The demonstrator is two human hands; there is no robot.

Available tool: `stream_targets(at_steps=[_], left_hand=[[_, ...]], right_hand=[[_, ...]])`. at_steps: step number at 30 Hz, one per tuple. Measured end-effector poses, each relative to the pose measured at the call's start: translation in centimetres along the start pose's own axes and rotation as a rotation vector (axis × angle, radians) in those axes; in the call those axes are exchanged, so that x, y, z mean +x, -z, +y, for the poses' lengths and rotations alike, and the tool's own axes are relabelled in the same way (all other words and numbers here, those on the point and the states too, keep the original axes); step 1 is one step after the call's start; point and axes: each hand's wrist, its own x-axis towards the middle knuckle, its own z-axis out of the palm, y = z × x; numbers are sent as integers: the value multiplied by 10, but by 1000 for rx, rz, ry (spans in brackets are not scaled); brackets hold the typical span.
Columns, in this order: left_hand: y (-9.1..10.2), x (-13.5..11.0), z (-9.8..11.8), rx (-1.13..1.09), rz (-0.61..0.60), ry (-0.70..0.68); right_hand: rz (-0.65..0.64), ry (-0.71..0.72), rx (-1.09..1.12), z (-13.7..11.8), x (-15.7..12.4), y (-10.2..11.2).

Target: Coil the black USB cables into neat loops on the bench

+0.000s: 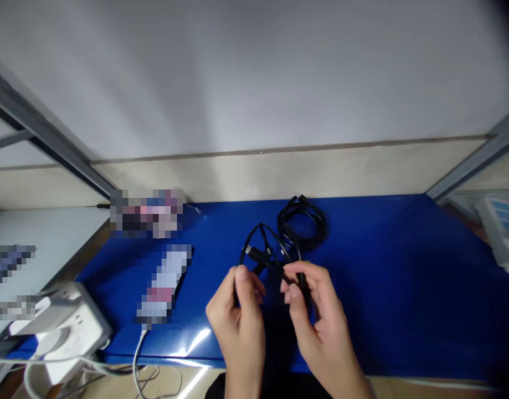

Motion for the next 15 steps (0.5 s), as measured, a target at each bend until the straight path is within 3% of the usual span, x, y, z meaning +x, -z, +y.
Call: stream_targets(at_steps=[3, 8, 11, 15], left_hand=[[0, 2, 0, -210, 130, 97], [0, 2, 0, -440, 70, 134], [-2, -3, 5, -391, -46, 99], [-6, -6, 14, -341, -362, 105]], right_hand=[[68, -72, 83, 0, 1, 5], [170, -168, 433, -9, 6, 9], [189, -217, 521, -12, 6, 7], [223, -201, 530, -11, 2, 6]])
